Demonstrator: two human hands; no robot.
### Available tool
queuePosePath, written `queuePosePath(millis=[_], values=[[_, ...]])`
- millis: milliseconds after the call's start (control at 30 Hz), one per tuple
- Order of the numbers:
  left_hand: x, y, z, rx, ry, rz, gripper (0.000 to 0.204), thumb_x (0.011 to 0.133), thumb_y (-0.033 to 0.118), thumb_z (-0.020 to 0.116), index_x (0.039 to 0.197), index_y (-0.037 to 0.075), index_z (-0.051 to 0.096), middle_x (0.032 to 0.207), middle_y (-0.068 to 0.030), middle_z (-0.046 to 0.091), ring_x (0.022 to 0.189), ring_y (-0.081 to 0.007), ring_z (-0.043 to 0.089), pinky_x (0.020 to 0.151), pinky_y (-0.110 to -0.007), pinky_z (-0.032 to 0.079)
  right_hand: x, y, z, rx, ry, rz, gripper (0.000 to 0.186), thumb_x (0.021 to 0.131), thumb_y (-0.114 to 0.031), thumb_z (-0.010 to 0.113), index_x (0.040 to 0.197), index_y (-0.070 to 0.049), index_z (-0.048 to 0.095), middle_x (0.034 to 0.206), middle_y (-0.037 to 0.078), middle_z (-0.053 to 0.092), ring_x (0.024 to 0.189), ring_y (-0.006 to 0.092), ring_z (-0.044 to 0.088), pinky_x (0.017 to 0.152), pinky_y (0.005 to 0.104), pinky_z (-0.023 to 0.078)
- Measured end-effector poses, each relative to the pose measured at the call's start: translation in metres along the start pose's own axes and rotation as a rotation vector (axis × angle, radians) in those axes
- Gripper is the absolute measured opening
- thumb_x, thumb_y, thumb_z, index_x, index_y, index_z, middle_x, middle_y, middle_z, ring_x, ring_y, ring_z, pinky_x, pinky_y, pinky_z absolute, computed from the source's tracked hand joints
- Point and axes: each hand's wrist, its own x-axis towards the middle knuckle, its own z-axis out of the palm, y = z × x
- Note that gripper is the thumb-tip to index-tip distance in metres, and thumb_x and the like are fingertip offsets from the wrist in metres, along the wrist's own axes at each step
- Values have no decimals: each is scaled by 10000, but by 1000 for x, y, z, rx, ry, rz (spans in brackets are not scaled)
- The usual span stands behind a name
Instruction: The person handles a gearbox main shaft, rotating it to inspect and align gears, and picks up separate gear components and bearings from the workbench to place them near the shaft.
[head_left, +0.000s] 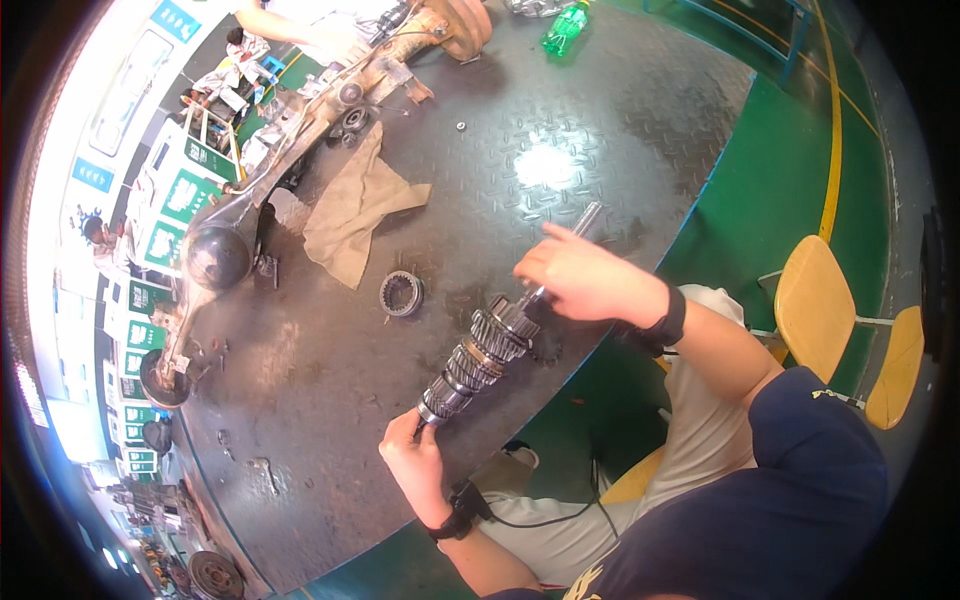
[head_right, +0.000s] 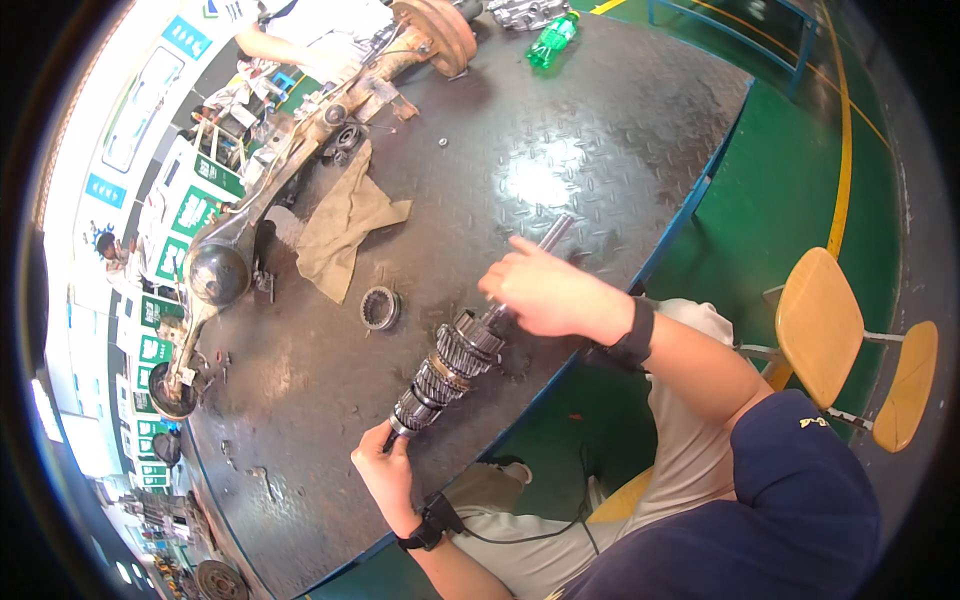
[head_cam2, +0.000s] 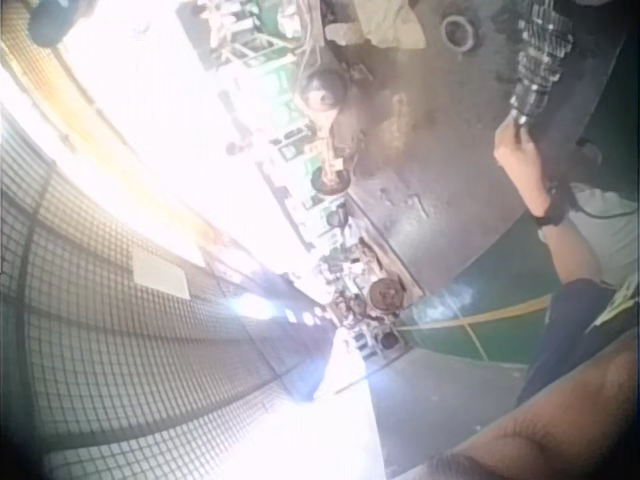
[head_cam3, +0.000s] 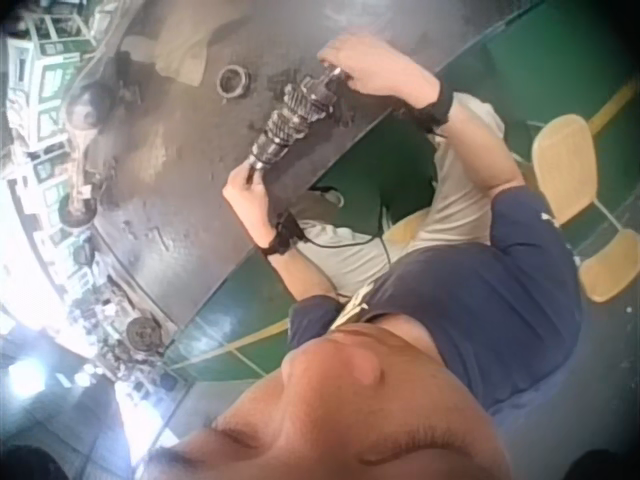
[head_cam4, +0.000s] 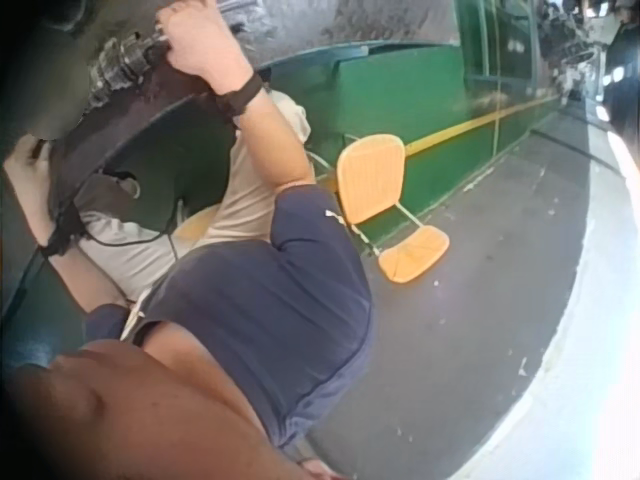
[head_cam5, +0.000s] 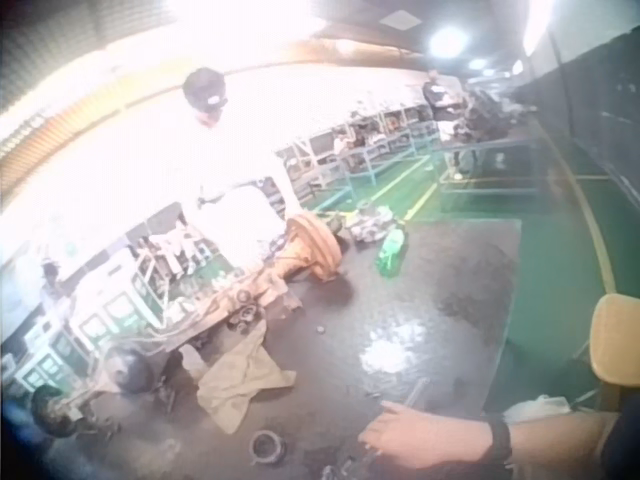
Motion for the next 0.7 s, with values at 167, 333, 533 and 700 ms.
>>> queuePosePath(millis=[167,333,533,700], values=[[-2,-9,1,-1,36,6,366,679,-133,787,1036,-63,747,960,-238,749,873,-399,735,820,-415,567,3,1,-3,67,11,-75,370,745,-7,713,1106,-73,671,1065,77,693,1129,317,648,1240,578,299],[-2,-8,4,4,8,19,370,680,-131,788,1042,-63,751,964,-237,755,871,-396,739,826,-423,569,-2,5,-1,-108,91,-36,247,793,-30,680,1031,-56,621,994,97,679,1090,316,656,1198,573,335],[1,-8,2,54,31,29,346,710,-124,773,1050,-65,765,936,-239,761,868,-399,740,817,-431,570,10,-12,10,-43,35,-85,278,822,-11,676,1091,-46,613,1055,100,689,1134,318,655,1243,634,288],[-2,-9,6,23,27,-3,355,709,-117,785,1060,-67,762,946,-243,760,854,-395,741,807,-426,569,10,-8,10,-3,-42,-58,333,794,-7,703,1111,-41,606,1049,109,702,1131,329,663,1238,634,296]])
